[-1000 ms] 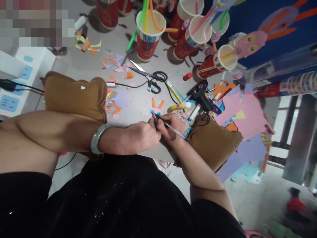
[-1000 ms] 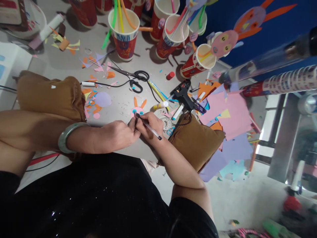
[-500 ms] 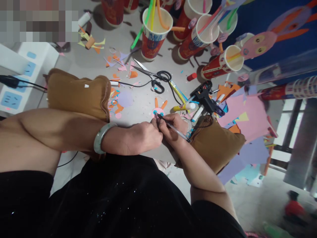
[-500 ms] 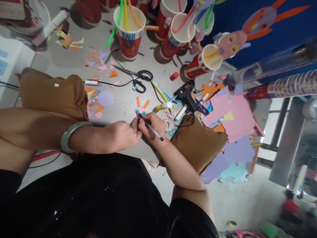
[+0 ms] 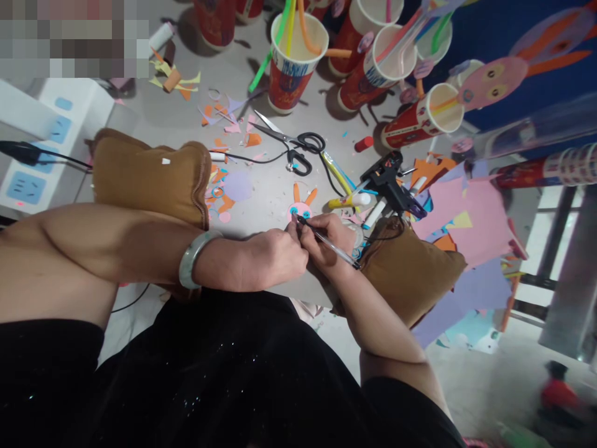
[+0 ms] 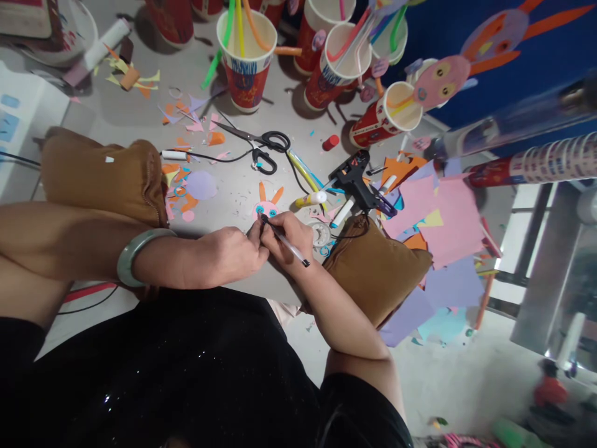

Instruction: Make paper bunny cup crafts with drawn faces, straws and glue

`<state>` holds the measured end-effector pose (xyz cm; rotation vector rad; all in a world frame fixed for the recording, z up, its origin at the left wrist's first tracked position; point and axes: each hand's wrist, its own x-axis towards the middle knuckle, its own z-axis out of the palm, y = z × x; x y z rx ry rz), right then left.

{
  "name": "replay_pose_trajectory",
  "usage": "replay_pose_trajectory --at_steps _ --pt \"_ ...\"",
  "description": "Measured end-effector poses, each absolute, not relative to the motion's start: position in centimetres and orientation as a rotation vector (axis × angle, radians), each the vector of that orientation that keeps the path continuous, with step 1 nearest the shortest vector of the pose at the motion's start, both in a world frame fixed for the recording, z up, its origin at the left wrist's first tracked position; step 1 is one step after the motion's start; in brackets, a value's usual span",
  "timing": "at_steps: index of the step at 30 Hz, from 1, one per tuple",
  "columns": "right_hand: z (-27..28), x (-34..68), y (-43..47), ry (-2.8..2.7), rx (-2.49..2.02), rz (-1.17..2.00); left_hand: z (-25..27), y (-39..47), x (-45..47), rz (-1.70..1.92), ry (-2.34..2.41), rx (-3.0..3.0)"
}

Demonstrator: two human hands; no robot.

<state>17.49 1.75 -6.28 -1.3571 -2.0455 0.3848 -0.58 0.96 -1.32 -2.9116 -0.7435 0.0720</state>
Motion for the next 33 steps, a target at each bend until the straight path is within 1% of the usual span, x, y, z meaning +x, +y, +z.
replay_pose_trajectory --at_steps 9,13,16,21,25,30,33 --pt "-6.5 17.4 1.8 -2.034 -1.352 0.356 -1.2 1.0 -0.5 0.067 -0.738 -2.914" --pt "-6.4 17.3 1.8 -2.043 -1.339 0.333 -0.5 1.3 -0.4 0.145 -0.739 -2.933" --pt "-6.2 17.3 1.7 -2.048 -1.365 0.372 -0.2 1.4 -0.3 0.214 -0.725 -2.964" --pt "-6.3 17.5 1.7 -2.059 -1.365 0.361 -0.3 1.4 -0.3 0.222 -0.734 -2.964" --pt "-6.4 17.6 1.8 -2.053 -1.347 0.387 -0.1 1.4 -0.4 0.302 -0.732 -2.998" --pt "-6.5 17.8 1.8 -2.071 -1.361 0.403 0.1 1.3 -0.4 0.249 -0.766 -2.979" --pt "-6.5 17.8 1.7 -2.074 -1.354 0.401 0.3 1.4 -0.4 0.322 -0.762 -3.017"
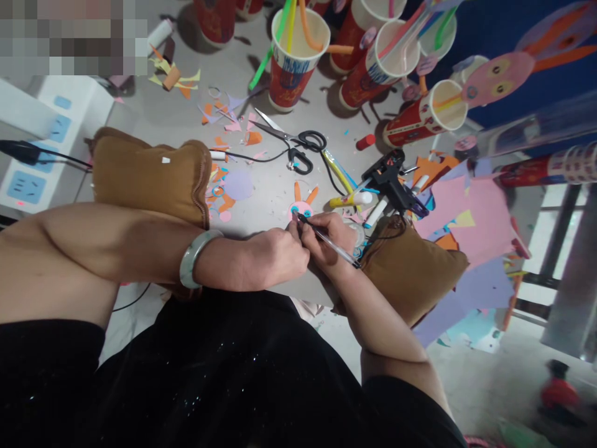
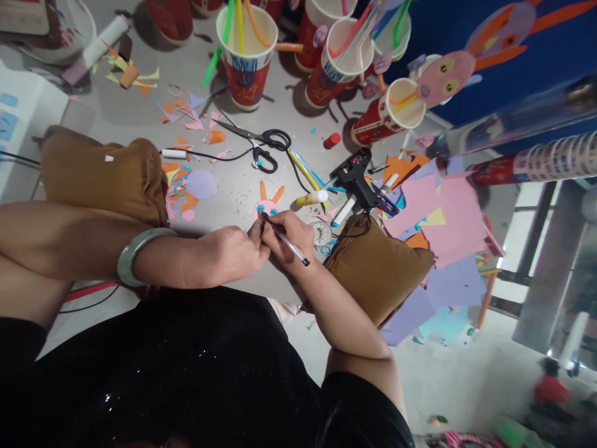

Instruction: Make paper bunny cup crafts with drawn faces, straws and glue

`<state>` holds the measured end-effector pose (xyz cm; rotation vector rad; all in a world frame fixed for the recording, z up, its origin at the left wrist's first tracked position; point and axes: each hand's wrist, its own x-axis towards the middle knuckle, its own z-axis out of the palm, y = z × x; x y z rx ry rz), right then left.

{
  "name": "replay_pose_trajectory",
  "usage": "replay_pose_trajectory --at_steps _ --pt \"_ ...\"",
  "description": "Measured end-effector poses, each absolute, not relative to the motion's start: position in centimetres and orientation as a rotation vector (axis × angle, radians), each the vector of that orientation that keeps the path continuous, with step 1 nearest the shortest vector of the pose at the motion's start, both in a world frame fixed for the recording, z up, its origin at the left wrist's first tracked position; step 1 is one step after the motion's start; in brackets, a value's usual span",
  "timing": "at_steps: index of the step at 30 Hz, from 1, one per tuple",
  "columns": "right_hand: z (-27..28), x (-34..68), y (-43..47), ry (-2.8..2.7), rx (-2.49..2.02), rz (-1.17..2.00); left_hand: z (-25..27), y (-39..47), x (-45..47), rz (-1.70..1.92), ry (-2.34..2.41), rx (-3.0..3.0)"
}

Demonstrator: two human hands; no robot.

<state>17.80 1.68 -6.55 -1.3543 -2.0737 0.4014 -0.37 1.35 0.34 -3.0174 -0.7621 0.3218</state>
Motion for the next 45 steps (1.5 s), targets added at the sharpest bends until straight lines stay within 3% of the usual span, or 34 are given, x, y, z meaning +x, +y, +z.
replay_pose_trajectory --at_steps 15,23,45 --pt "-6.3 17.7 1.6 -2.062 -1.483 0.372 0.4 1.2 -0.8 0.201 -0.825 -3.051" --pt "-6.6 17.7 1.6 -2.036 -1.432 0.313 1.6 1.8 -0.5 0.364 -0.814 -3.12" --pt "-6.3 17.6 1.6 -2.027 -1.417 0.33 -0.2 1.6 -0.5 0.177 -0.726 -2.957"
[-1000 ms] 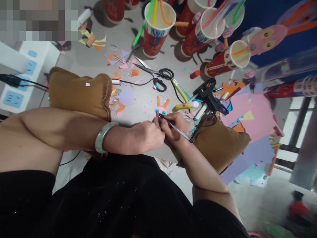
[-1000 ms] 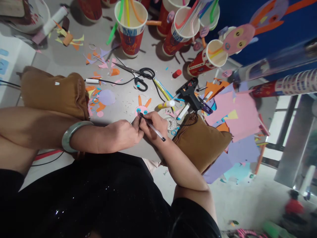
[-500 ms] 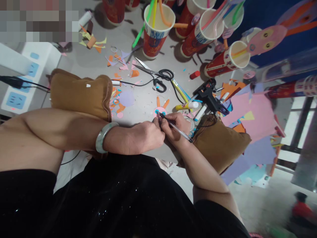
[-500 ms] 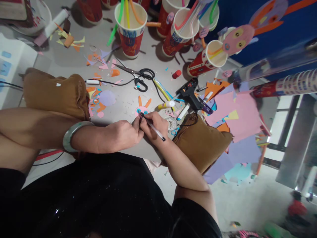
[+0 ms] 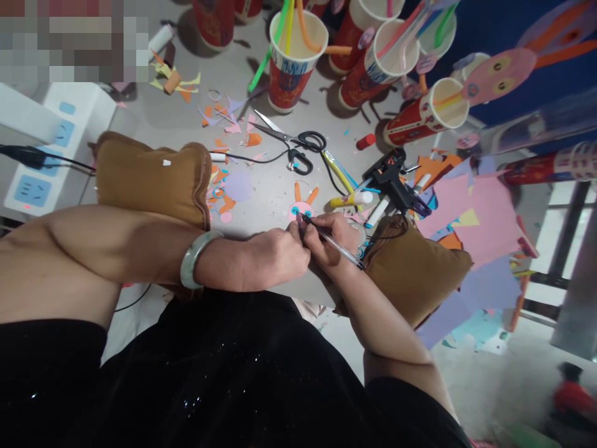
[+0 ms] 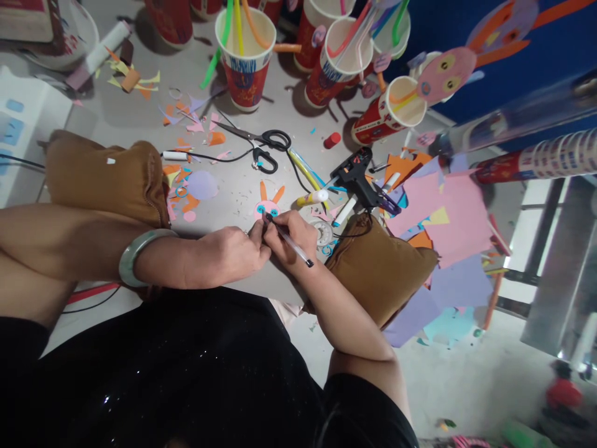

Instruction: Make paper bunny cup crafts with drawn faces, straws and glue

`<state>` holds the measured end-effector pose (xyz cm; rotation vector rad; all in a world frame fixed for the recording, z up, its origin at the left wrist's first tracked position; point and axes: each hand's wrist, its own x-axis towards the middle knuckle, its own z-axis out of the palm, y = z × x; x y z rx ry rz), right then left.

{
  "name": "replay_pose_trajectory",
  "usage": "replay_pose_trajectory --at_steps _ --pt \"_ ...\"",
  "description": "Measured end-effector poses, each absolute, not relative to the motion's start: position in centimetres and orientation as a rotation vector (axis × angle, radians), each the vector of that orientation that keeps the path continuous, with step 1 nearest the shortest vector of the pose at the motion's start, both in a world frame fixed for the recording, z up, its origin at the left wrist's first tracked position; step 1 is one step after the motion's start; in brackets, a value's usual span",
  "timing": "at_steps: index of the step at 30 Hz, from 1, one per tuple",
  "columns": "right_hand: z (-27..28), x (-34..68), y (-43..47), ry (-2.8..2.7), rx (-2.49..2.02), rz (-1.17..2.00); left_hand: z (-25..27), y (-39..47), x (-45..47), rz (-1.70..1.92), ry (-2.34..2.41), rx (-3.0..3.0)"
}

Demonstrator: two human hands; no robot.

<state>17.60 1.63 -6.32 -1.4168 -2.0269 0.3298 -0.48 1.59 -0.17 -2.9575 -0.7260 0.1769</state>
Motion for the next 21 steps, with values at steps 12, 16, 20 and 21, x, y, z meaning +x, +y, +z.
replay_pose_trajectory --at_steps 12,16,20,21 --pt "-6.49 17.66 1.4 -2.013 -1.476 0.398 -0.59 1.37 -0.43 0.114 -0.729 -2.909" --pt "-6.42 17.5 1.42 -1.997 -1.443 0.402 -0.69 1.32 -0.49 0.085 -0.733 -2.915" --pt "-6.35 17.3 1.43 -1.984 -1.425 0.397 -0.78 1.19 -0.61 0.102 -0.756 -2.928" --pt "-6.32 17.27 1.43 -1.98 -1.418 0.378 -0.85 1.15 -0.62 0.083 -0.756 -2.926"
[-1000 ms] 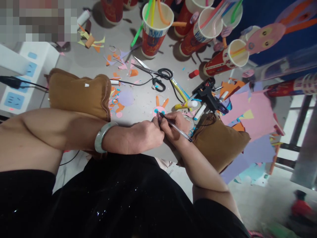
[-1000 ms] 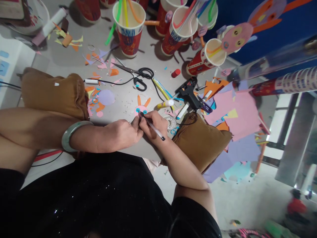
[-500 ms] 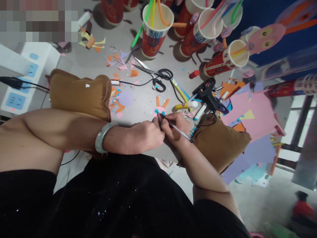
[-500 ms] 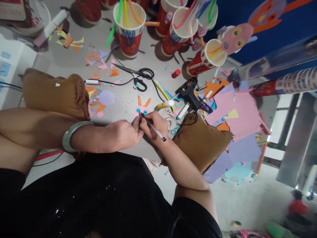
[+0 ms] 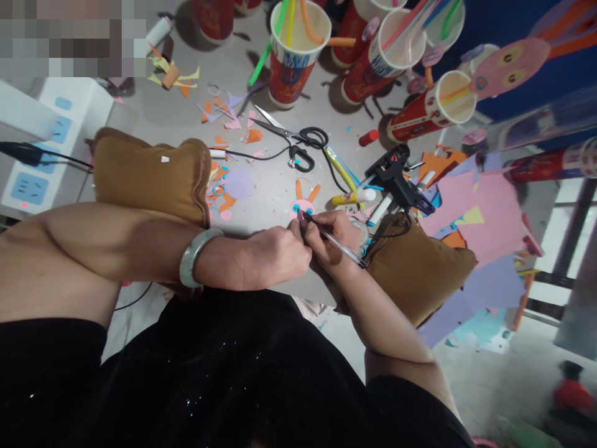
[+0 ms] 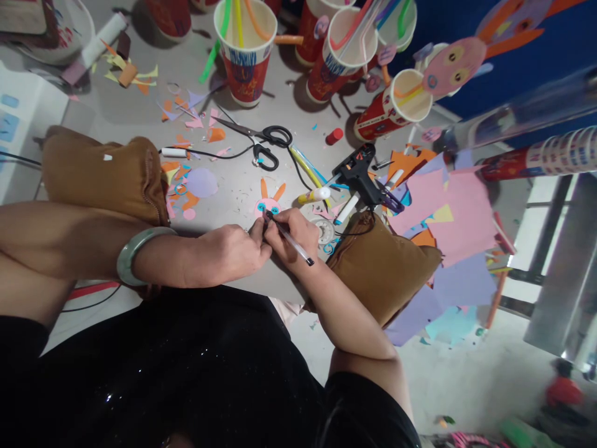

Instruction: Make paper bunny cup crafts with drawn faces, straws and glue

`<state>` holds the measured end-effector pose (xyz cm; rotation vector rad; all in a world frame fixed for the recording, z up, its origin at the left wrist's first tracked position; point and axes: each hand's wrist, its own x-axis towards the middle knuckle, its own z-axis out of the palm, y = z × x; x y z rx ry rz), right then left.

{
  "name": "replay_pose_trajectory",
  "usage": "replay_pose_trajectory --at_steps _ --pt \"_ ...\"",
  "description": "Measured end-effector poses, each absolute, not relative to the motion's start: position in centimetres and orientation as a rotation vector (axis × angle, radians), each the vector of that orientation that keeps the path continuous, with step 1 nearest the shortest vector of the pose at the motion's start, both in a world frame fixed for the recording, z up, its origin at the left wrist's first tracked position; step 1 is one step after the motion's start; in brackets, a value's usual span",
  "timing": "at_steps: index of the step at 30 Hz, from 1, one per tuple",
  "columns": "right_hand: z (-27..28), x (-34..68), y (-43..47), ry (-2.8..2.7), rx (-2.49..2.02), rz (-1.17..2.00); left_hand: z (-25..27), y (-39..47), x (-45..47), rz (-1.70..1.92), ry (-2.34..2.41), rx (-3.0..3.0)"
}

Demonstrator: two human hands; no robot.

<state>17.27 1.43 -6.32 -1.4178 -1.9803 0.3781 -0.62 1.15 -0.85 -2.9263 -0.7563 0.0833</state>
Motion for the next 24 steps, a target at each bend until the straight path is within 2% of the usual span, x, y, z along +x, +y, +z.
replay_pose_trajectory --at_steps 11,24 --pt "-6.2 17.4 1.4 -1.983 -1.456 0.395 -1.1 1.2 -0.6 0.004 -0.733 -2.888" --pt "-6.1 17.4 1.6 -2.022 -1.379 0.361 0.2 1.7 -0.4 0.218 -0.713 -2.962"
